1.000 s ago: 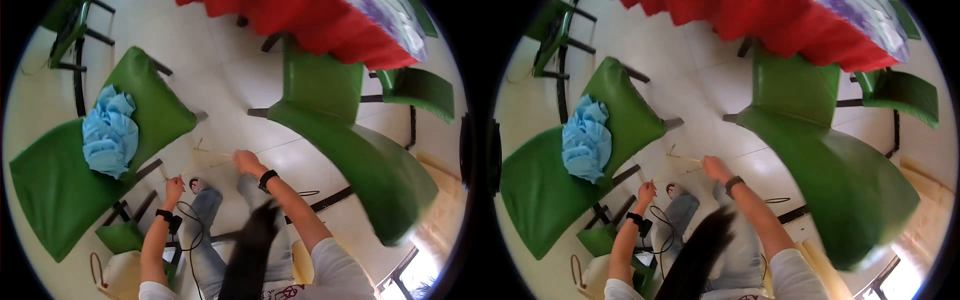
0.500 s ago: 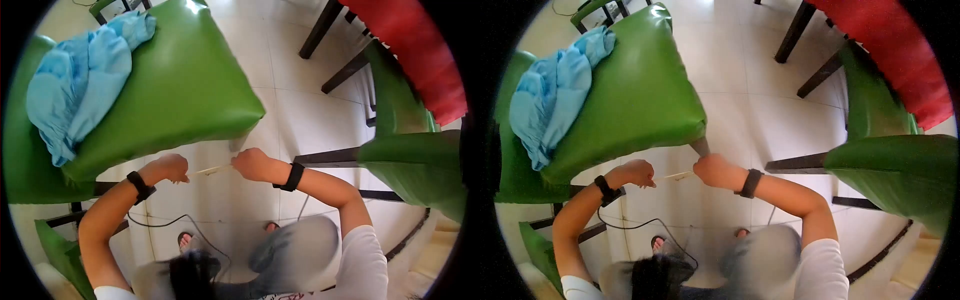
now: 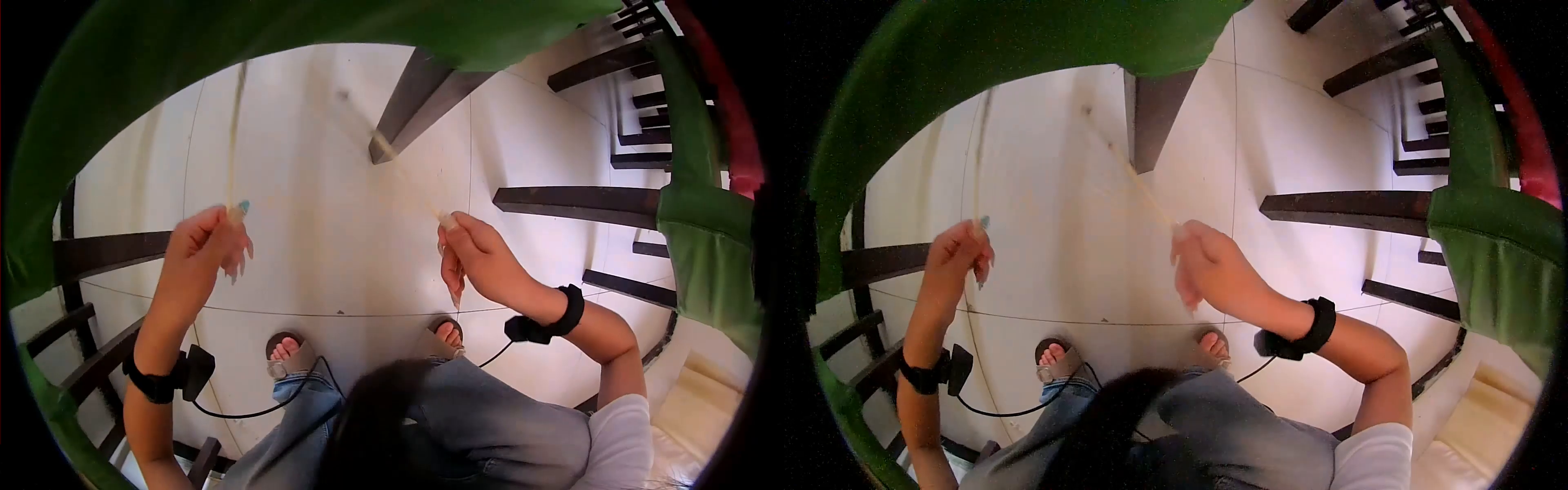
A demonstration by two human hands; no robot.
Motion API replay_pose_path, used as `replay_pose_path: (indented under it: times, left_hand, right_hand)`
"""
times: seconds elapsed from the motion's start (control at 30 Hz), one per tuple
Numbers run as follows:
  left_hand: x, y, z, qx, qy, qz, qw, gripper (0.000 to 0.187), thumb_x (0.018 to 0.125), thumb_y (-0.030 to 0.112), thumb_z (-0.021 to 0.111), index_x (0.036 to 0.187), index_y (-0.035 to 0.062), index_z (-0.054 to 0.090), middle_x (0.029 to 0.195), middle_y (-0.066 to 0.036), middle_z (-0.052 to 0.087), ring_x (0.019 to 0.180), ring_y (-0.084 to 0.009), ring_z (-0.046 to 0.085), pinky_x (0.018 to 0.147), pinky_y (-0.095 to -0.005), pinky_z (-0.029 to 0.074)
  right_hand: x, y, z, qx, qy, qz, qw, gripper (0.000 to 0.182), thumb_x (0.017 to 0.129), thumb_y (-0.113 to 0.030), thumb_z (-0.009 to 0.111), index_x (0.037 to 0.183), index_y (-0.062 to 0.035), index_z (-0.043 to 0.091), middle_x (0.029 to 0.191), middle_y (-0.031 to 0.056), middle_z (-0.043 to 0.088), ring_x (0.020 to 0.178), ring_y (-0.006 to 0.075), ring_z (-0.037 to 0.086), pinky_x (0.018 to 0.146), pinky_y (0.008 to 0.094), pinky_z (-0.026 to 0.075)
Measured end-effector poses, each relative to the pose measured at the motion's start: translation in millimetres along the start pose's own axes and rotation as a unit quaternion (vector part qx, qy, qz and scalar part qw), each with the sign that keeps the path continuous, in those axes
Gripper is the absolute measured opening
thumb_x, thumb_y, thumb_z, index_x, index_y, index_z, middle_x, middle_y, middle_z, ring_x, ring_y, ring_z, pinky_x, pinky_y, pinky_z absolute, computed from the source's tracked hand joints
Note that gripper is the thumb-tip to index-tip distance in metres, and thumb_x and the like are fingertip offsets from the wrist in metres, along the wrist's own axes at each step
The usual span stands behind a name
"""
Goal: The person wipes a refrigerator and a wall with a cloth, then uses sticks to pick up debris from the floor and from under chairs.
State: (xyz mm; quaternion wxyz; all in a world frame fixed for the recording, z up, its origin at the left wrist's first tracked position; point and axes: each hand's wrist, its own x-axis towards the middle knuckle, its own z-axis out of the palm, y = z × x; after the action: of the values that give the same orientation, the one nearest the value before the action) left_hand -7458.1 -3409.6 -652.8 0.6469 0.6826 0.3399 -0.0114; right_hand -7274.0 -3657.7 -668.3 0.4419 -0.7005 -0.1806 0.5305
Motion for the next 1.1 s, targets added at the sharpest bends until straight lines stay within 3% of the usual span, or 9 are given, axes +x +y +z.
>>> replay_pose_path:
  times: [0.17, 0.27, 0.4, 0.53, 0.67, 0.8, 0.93, 1.0, 1.1]
  left_hand:
    - [-14.6, 42.0, 32.7, -0.1, 0.062, 0.11, 0.987, 0.027, 0.089, 0.02, 0.045, 0.069, 0.0032, 0.048, 0.064, -0.002, 0.051, 0.051, -0.0055, 0.043, 0.048, -0.0182, 0.034]
    - [-28.8, 52.9, 48.7, -0.041, 0.026, 0.179, 0.983, 0.024, 0.087, 0.016, 0.049, 0.068, 0.0017, 0.049, 0.064, -0.003, 0.054, 0.052, -0.0055, 0.046, 0.047, -0.0188, 0.036]
    - [-29.3, 67.0, 53.1, 0.046, -0.047, 0.109, 0.992, 0.026, 0.084, 0.015, 0.052, 0.063, -0.0005, 0.051, 0.056, -0.002, 0.054, 0.048, -0.004, 0.046, 0.044, -0.0184, 0.035]
    - [-17.8, 54.2, 56.9, -0.023, -0.065, 0.063, 0.996, 0.03, 0.085, 0.019, 0.05, 0.061, -0.0001, 0.051, 0.051, -0.001, 0.049, 0.045, -0.0045, 0.043, 0.043, -0.0189, 0.033]
    - [-10.5, 19.3, 54.3, -0.051, -0.098, 0.005, 0.994, 0.032, 0.087, 0.02, 0.047, 0.062, 0.0004, 0.051, 0.051, 0.0, 0.046, 0.044, -0.0059, 0.041, 0.042, -0.0202, 0.033]
    - [-8.2, -13.4, 47.7, -0.094, -0.075, -0.054, 0.991, 0.031, 0.087, 0.018, 0.043, 0.062, 0.0009, 0.051, 0.053, -0.001, 0.045, 0.046, -0.007, 0.042, 0.043, -0.0202, 0.033]
    - [-17.8, -31.1, 31.3, -0.116, 0.109, 0.01, 0.987, 0.026, 0.088, 0.018, 0.04, 0.068, 0.0044, 0.049, 0.055, 0.001, 0.043, 0.048, -0.0056, 0.037, 0.043, -0.0197, 0.03]
    - [-28.6, -29.9, 21.8, -0.152, 0.26, 0.076, 0.951, 0.027, 0.089, 0.018, 0.039, 0.068, 0.0039, 0.048, 0.051, 0.001, 0.038, 0.045, -0.0064, 0.035, 0.042, -0.0204, 0.029]
    - [-50.1, -25.5, 3.2, -0.224, 0.35, 0.138, 0.899, 0.025, 0.09, 0.02, 0.039, 0.069, 0.0062, 0.044, 0.053, 0.003, 0.035, 0.044, -0.0051, 0.03, 0.04, -0.0198, 0.024]
  right_hand:
    - [-20.1, -35.3, 28.4, 0.164, 0.034, -0.152, 0.974, 0.026, 0.095, -0.029, 0.023, 0.087, -0.0075, 0.034, 0.046, 0.0073, 0.047, 0.037, 0.0131, 0.045, 0.037, 0.0218, 0.036]
    - [-29.4, -50.9, 41.6, 0.194, -0.004, -0.2, 0.96, 0.025, 0.095, -0.029, 0.021, 0.088, -0.0078, 0.033, 0.049, 0.009, 0.049, 0.036, 0.0133, 0.045, 0.036, 0.0211, 0.035]
    - [-18.2, -57.3, 52.0, 0.097, -0.017, -0.189, 0.977, 0.024, 0.095, -0.025, 0.026, 0.083, -0.006, 0.036, 0.048, 0.0048, 0.044, 0.036, 0.0094, 0.04, 0.035, 0.0205, 0.034]
    - [-7.6, -57.9, 63.2, 0.062, -0.023, -0.188, 0.98, 0.023, 0.095, -0.022, 0.027, 0.083, -0.0051, 0.037, 0.049, 0.0028, 0.043, 0.037, 0.0065, 0.036, 0.038, 0.0194, 0.03]
    - [7.6, -36.9, 75.9, 0.018, -0.041, -0.146, 0.988, 0.02, 0.093, -0.019, 0.031, 0.084, -0.0046, 0.04, 0.046, 0.0012, 0.044, 0.038, 0.0091, 0.041, 0.038, 0.0235, 0.033]
    - [19.0, -11.8, 82.4, 0.101, -0.039, -0.048, 0.993, 0.022, 0.094, -0.02, 0.025, 0.084, -0.0057, 0.038, 0.048, 0.0047, 0.044, 0.038, 0.0098, 0.039, 0.038, 0.0215, 0.033]
    - [27.3, -9.4, 68.9, 0.16, 0.055, -0.136, 0.976, 0.022, 0.094, -0.023, 0.025, 0.085, -0.007, 0.038, 0.048, 0.0059, 0.045, 0.037, 0.0119, 0.04, 0.037, 0.0227, 0.034]
    - [27.2, -29.6, 66.3, 0.176, 0.085, -0.203, 0.959, 0.023, 0.095, -0.025, 0.025, 0.086, -0.0083, 0.037, 0.047, 0.0061, 0.044, 0.036, 0.0116, 0.039, 0.036, 0.0225, 0.034]
    - [25.5, -57.8, 73.1, 0.16, 0.049, -0.273, 0.947, 0.022, 0.095, -0.025, 0.025, 0.086, -0.0081, 0.036, 0.047, 0.0054, 0.044, 0.036, 0.01, 0.038, 0.035, 0.0212, 0.032]
